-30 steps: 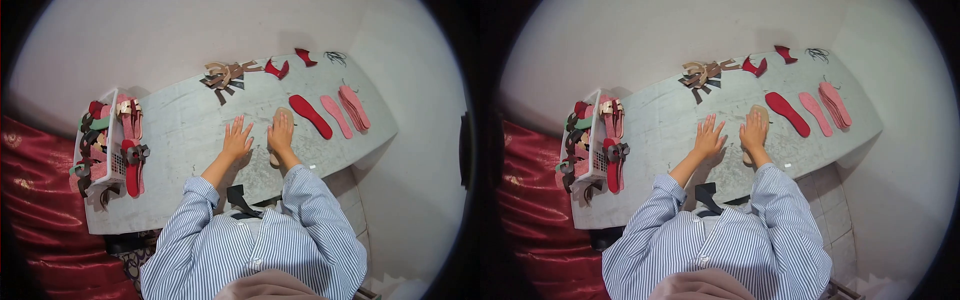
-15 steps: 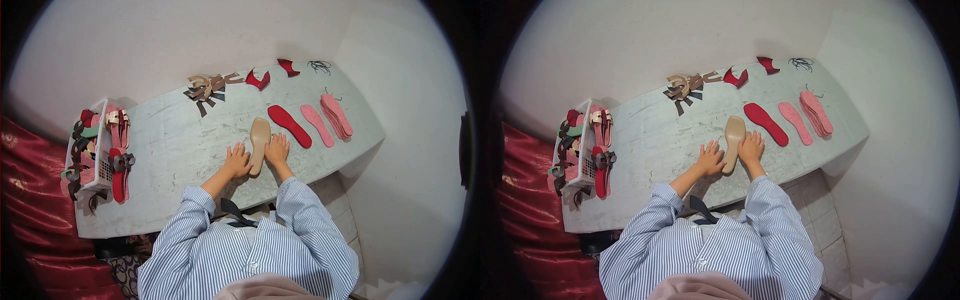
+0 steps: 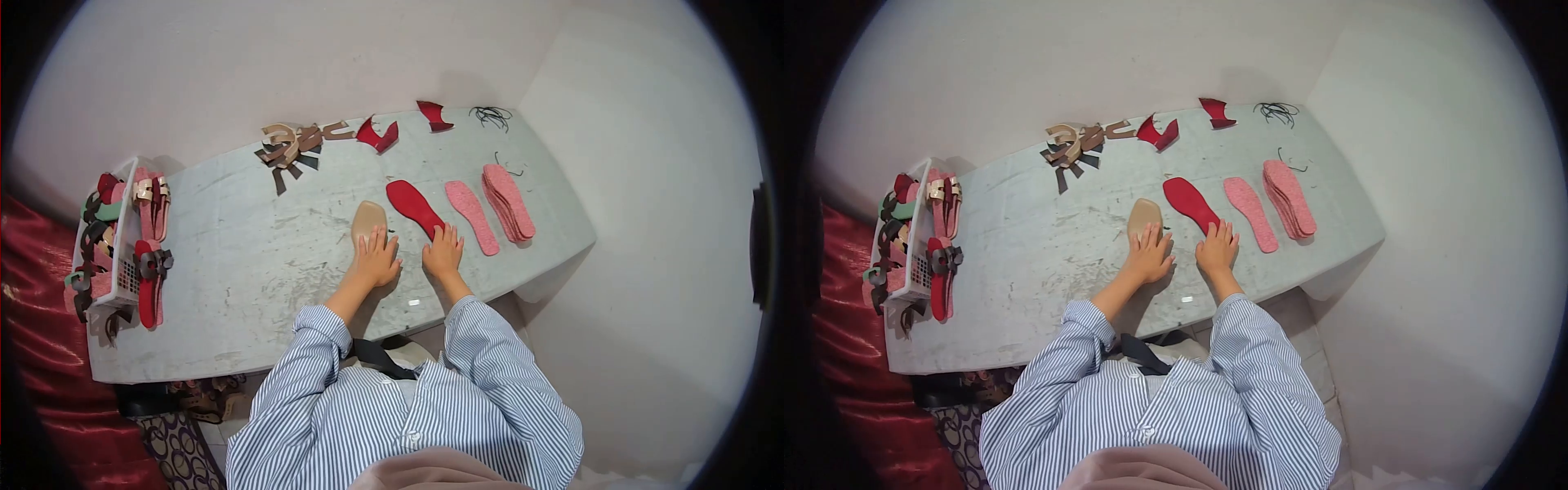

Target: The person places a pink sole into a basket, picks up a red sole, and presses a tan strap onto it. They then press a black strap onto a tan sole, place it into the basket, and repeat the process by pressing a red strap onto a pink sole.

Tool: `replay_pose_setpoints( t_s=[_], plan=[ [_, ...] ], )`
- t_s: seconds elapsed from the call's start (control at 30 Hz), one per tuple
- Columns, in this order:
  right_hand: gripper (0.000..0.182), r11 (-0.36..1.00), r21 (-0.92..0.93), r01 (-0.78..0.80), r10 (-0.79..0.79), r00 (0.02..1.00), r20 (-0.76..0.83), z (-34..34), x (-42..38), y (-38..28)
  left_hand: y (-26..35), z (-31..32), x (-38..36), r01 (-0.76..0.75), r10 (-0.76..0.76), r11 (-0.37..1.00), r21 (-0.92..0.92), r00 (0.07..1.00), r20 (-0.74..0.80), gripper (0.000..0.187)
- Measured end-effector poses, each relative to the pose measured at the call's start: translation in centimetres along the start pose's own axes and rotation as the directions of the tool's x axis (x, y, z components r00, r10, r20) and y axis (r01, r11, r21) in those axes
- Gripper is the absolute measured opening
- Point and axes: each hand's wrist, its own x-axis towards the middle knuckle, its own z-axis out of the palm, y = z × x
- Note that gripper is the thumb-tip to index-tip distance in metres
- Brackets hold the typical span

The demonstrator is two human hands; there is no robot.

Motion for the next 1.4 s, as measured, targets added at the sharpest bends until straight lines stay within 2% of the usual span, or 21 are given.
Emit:
replay_pose_setpoints(
  t_s=[0.1, 0.2, 0.27, 0.4, 0.47, 0.5, 0.57, 0.6, 0.67, 0.83, 0.9, 0.93, 1.0, 1.03, 1.1, 1.13, 1.2, 1.23, 1.33, 1.4],
  plan=[
    [0.056, 0.999, -0.035, -0.016, 0.017, 1.000, 0.023, 0.0, -0.1, 2.5, 1.8, 1.7, 0.5, 0.009, -0.009, 1.000, -0.007, 1.000, 0.002, 0.058],
    [0.058, 1.000, 0.011, 0.020, -0.020, 1.000, -0.019, 0.4, -0.8, 4.2, 3.3, 3.2, 0.5, -0.027, 0.027, 1.000, -0.010, 1.000, 0.001, 0.058],
    [0.060, 0.990, 0.047, 0.137, -0.136, 0.991, -0.007, 0.0, -0.5, 4.7, 4.2, 3.7, 1.1, -0.017, 0.017, 1.000, 0.019, 1.000, -0.009, 0.057],
    [0.062, 0.969, 0.067, 0.238, -0.239, 0.971, 0.009, -0.5, 1.4, 5.0, 5.1, 4.7, 1.7, 0.039, -0.038, 0.999, 0.005, 0.997, -0.066, 0.056],
    [0.061, 0.963, 0.196, 0.184, -0.203, 0.976, 0.083, -0.4, 2.4, 4.5, 5.3, 4.8, 1.6, 0.059, -0.060, 0.998, -0.029, 0.997, -0.046, 0.055],
    [0.061, 0.958, 0.200, 0.205, -0.228, 0.969, 0.096, -0.6, 2.6, 4.0, 5.4, 4.8, 1.4, 0.087, -0.088, 0.996, -0.035, 0.995, -0.051, 0.055],
    [0.061, 0.959, 0.274, -0.070, 0.031, 0.989, 0.142, -0.8, 2.7, 2.9, 5.6, 4.9, 0.9, 0.088, -0.095, 0.990, -0.113, 0.994, -0.060, 0.054],
    [0.061, 0.959, 0.279, -0.058, 0.013, 0.987, 0.158, -0.7, 2.9, 2.5, 5.6, 5.0, 0.6, 0.112, -0.119, 0.987, -0.113, 0.991, -0.057, 0.054],
    [0.061, 0.883, 0.391, -0.258, 0.138, 0.941, 0.310, -0.8, 3.7, 2.0, 5.5, 5.0, 0.2, 0.083, -0.094, 0.986, -0.146, 0.993, -0.069, 0.052],
    [0.063, 0.822, 0.446, -0.354, 0.224, 0.921, 0.318, 0.1, 3.6, 0.9, 5.2, 4.0, -0.1, 0.059, -0.090, 0.976, -0.212, 0.986, -0.141, 0.049],
    [0.060, 0.706, 0.564, -0.428, 0.315, 0.903, 0.291, 1.1, 3.4, 0.5, 5.1, 3.3, 0.2, 0.059, -0.144, 0.933, -0.354, 0.965, -0.220, 0.046],
    [0.060, 0.704, 0.567, -0.428, 0.316, 0.903, 0.291, 1.4, 3.4, 0.4, 5.0, 2.8, 0.3, 0.058, -0.142, 0.935, -0.351, 0.965, -0.220, 0.046],
    [0.054, 0.613, 0.711, -0.344, 0.247, 0.939, 0.241, 1.3, 3.0, 0.0, 4.7, 2.0, 0.7, 0.104, -0.222, 0.813, -0.573, 0.965, -0.140, 0.044],
    [0.054, 0.608, 0.714, -0.347, 0.253, 0.937, 0.240, 0.8, 2.8, -0.4, 4.3, 2.3, 1.1, 0.101, -0.215, 0.816, -0.569, 0.967, -0.137, 0.044],
    [0.046, 0.601, 0.771, -0.210, 0.169, 0.976, 0.135, 0.1, 2.4, -1.3, 3.9, 2.3, 1.6, 0.050, -0.296, 0.621, -0.783, 0.939, -0.175, 0.046],
    [0.046, 0.597, 0.773, -0.214, 0.180, 0.975, 0.131, 0.6, 2.4, -1.6, 3.7, 2.1, 1.8, 0.046, -0.285, 0.625, -0.779, 0.943, -0.173, 0.046],
    [0.039, 0.538, 0.826, -0.169, 0.181, 0.980, 0.082, 0.8, 2.3, -2.8, 3.5, 1.3, 2.1, 0.017, -0.365, 0.261, -0.965, 0.927, -0.082, 0.047],
    [0.035, 0.552, 0.818, -0.161, 0.168, 0.983, 0.081, 0.8, 2.1, -3.3, 3.3, 0.8, 2.2, 0.020, -0.355, 0.265, -0.964, 0.931, -0.079, 0.047],
    [0.033, 0.603, 0.791, -0.104, 0.113, 0.993, 0.044, 0.9, 1.2, -5.1, 2.4, -0.7, 1.8, -0.057, -0.396, 0.056, -0.997, 0.915, -0.075, 0.034],
    [0.033, 0.597, 0.797, -0.088, 0.099, 0.994, 0.036, 1.2, 0.6, -6.6, 1.2, -1.5, 0.7, -0.052, -0.381, 0.083, -0.995, 0.921, -0.080, 0.031]
  ],
)
